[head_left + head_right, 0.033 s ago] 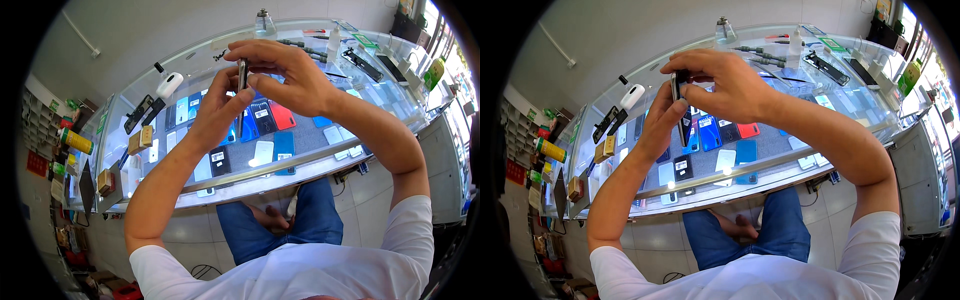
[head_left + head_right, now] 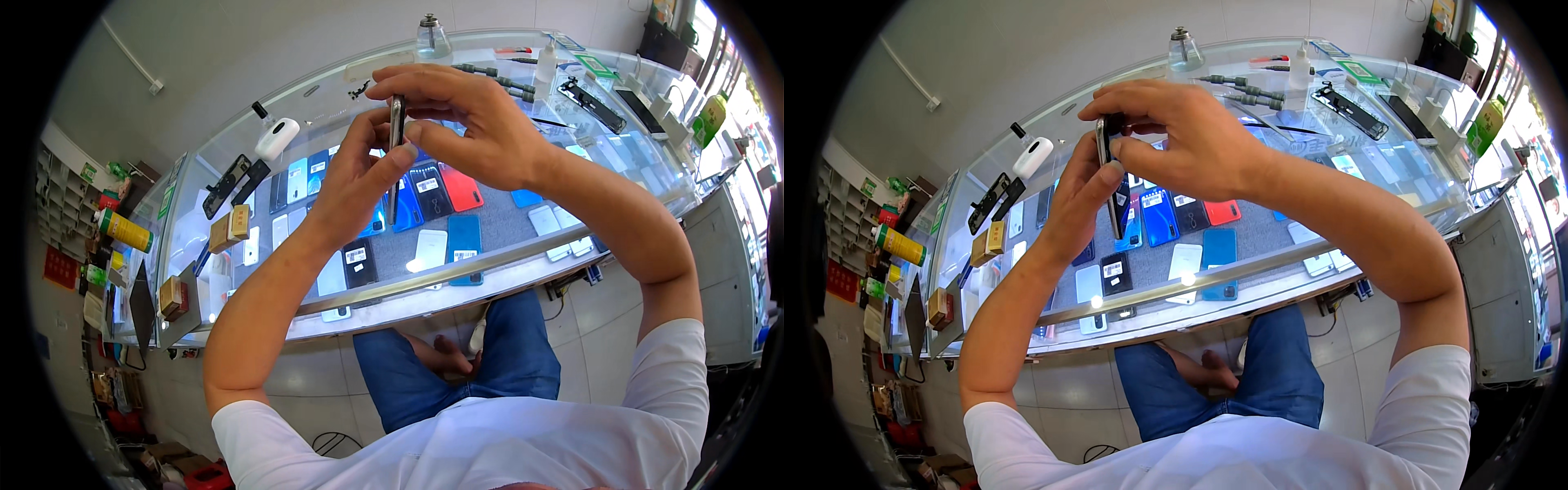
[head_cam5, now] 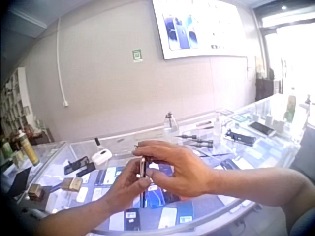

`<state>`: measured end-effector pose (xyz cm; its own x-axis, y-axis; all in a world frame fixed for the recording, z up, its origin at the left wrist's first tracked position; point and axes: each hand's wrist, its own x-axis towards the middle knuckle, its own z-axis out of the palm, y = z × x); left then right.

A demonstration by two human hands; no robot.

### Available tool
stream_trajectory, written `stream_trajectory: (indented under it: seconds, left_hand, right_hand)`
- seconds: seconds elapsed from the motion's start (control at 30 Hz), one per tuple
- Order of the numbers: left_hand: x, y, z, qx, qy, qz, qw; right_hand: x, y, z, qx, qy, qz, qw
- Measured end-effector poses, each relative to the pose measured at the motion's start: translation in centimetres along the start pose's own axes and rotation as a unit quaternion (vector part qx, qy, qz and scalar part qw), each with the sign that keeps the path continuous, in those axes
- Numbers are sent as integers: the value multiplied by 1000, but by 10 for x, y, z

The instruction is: The person disassembles a mobile phone by removing the internal protective plate and disconnecting cables with a specialized prying tool.

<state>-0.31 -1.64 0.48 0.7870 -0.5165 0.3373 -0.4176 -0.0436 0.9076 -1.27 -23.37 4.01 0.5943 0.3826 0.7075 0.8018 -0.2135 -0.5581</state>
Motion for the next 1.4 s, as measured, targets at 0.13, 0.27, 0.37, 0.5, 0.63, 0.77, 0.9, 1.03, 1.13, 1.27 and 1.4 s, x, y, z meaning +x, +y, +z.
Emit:
stream_trajectory:
  seconds: [0.13, 0.27, 0.37, 0.5, 0.63, 0.77, 0.9, 1.03, 1.13, 1.27, 1.4]
  left_hand:
    - [2, -2, -3, 3, -1, 27, 1000]
    - [2, -5, -4, 3, -3, 39, 999]
    - [3, -6, -6, 14, -13, 41, 999]
    - [2, -7, -5, 37, -1, 68, 997]
    - [2, -2, -5, 106, 20, 95, 990]
    - [3, -1, -7, 185, 29, 125, 974]
    - [-1, 0, -4, 228, 39, 157, 960]
    - [-3, 4, 0, 268, 30, 163, 949]
    - [-5, 4, 1, 278, 35, 178, 943]
    - [-4, 2, 1, 282, 34, 197, 938]
    - [-4, 2, 2, 282, 30, 199, 938]
  right_hand:
    - [-1, -2, 0, -24, 2, -20, 1000]
    - [-2, -1, -1, -80, 8, -56, 995]
    - [-4, -7, -1, -117, 13, -70, 991]
    - [-4, -10, -3, -58, 11, -15, 998]
    - [-6, -6, 2, -20, 36, -39, 998]
    - [-5, -8, -1, 45, 12, -19, 999]
    - [-7, -14, 0, 73, 2, -8, 997]
    - [-6, -16, -2, 90, 14, 38, 995]
    - [-6, -16, 0, 97, 24, 51, 994]
    - [-6, -13, -2, 126, 31, 68, 989]
    - [-6, -12, -4, 169, 20, 91, 981]
